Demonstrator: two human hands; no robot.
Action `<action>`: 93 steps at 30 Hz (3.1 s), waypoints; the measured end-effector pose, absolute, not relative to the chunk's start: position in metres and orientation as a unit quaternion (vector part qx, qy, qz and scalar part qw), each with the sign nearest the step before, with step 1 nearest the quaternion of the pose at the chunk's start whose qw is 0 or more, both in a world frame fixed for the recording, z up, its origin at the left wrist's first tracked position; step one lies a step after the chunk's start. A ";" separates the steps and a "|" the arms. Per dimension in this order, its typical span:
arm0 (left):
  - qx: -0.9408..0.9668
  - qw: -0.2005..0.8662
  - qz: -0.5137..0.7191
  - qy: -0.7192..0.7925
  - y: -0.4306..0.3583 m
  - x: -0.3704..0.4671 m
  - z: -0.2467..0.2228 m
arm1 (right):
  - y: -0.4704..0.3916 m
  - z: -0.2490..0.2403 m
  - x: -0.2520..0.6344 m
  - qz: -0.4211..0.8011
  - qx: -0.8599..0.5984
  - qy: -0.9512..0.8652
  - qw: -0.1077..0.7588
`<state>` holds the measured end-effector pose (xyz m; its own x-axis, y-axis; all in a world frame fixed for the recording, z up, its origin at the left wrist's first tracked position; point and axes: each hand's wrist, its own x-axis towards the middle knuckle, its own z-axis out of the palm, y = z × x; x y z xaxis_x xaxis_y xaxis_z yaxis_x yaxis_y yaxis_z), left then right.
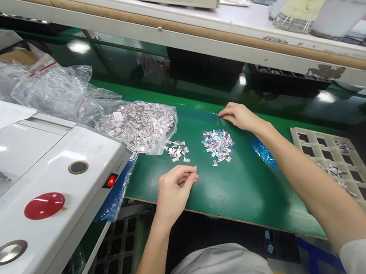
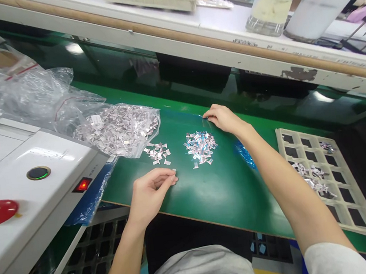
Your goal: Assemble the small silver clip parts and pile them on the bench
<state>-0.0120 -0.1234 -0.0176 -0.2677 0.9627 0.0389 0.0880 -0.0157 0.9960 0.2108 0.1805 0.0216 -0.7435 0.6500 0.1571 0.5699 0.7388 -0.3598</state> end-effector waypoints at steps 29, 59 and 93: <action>0.433 0.395 0.555 0.590 -0.126 -0.009 -0.019 | 0.133 0.043 0.217 0.108 -0.366 -0.899 0.214; 0.737 0.095 0.244 0.623 -0.003 -0.008 0.050 | 0.121 0.026 0.196 0.250 -0.428 -0.823 0.278; 0.749 0.138 0.285 0.582 0.071 -0.015 0.013 | 0.116 0.022 0.217 0.187 -0.493 -0.792 0.307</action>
<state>-0.0152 0.0711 0.0128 0.1612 0.9502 0.2667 0.7931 -0.2855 0.5380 0.2168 0.1156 0.0224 -0.3255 0.8959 0.3023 0.6655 0.4442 -0.5998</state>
